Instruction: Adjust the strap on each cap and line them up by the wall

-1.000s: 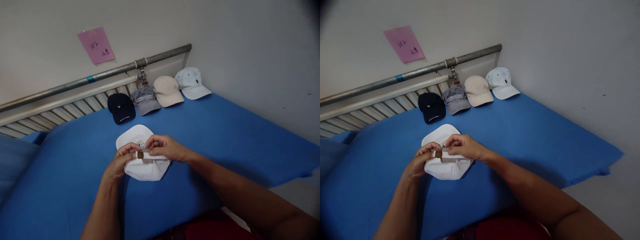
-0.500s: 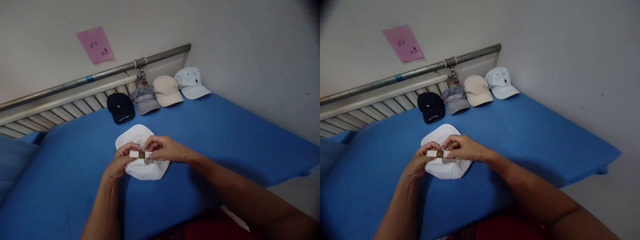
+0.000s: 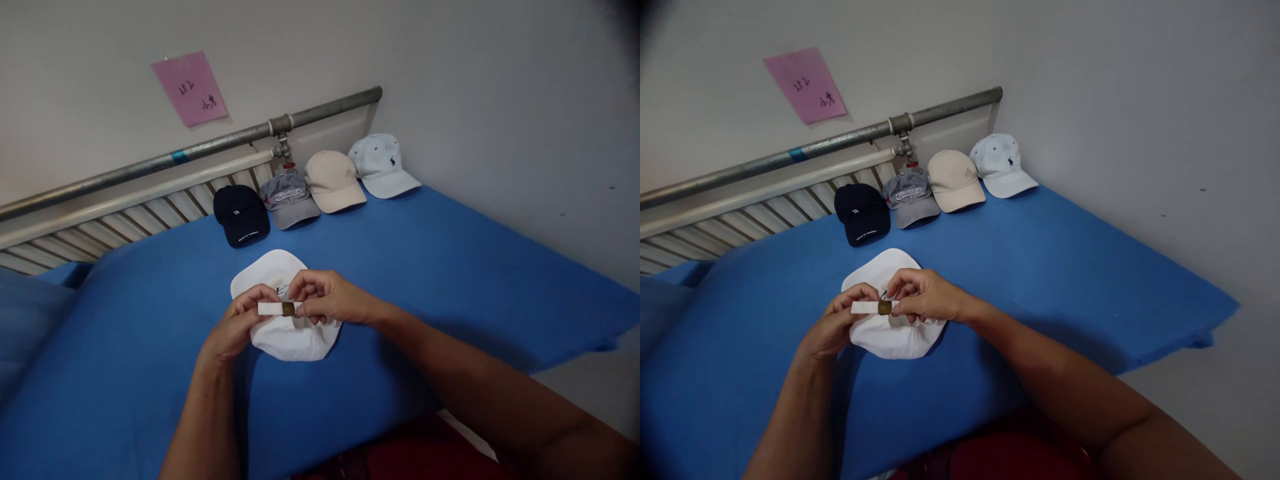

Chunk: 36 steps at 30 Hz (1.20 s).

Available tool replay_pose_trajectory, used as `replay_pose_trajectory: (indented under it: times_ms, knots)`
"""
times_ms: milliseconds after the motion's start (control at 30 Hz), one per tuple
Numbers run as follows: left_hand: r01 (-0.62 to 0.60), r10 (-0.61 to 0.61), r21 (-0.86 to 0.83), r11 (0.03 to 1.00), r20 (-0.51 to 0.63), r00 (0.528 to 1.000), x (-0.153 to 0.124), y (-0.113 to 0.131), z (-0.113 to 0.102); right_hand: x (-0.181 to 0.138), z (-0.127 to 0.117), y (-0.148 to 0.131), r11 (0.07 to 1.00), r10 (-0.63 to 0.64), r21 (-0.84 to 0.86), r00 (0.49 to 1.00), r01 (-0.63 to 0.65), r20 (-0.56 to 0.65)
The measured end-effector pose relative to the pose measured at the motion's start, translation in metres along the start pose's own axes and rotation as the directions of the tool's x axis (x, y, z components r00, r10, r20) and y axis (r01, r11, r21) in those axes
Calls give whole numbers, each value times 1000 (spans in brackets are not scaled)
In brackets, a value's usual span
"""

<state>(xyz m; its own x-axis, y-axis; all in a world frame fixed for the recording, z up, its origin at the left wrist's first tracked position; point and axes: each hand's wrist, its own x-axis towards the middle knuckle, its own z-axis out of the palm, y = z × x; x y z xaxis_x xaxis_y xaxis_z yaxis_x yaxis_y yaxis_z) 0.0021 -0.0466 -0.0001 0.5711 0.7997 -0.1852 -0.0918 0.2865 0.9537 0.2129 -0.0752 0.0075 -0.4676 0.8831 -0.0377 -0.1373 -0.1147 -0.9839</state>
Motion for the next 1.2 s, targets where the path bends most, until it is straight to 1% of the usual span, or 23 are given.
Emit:
replay_pose_trajectory:
  times_ms: [100,167,233,300,367,433,500,567,667,767,933,1000,1100,1200]
  knots:
    - [-61,63,-20,998,70,996,-4,5,-7,-1,1,-3,1000,-23,6,1000,23,-15]
    - [-116,116,0,993,123,986,-8,9,-10,-2,1,-5,999,-34,-1,999,34,-16]
    - [-175,163,65,982,161,974,-11,14,-11,-3,1,-6,999,-45,-18,999,45,-10]
    - [-224,194,171,959,176,965,-14,18,-9,-3,2,-6,998,-54,-43,999,54,-2]
    - [-225,177,303,926,178,968,-17,22,-7,-3,2,-4,996,-66,-55,998,66,1]
    - [-196,135,432,880,168,977,-20,25,-4,-3,2,-3,995,-88,-42,996,87,-3]
    - [-161,101,522,837,141,985,-22,27,-1,-4,3,-3,994,-106,-30,994,106,3]
    - [-125,80,575,809,103,991,-23,28,2,-5,2,-5,993,-111,-46,994,112,15]
    - [-76,49,592,802,62,997,-23,27,5,-6,1,-7,991,-100,-85,995,100,8]
    - [-69,48,586,808,52,997,-22,25,7,-7,0,-7,992,-87,-90,996,86,-5]
    - [-46,31,564,824,37,999,-19,22,12,-6,0,-4,991,-106,-77,994,108,31]
    - [-52,44,547,835,28,999,-18,22,13,-6,-1,-5,990,-116,-81,993,118,30]
    - [-78,79,519,851,20,997,-18,22,14,-6,-1,-8,984,-117,-131,993,117,8]
    - [-102,108,507,856,18,994,-18,21,15,-7,-2,-10,971,-72,-222,996,84,59]
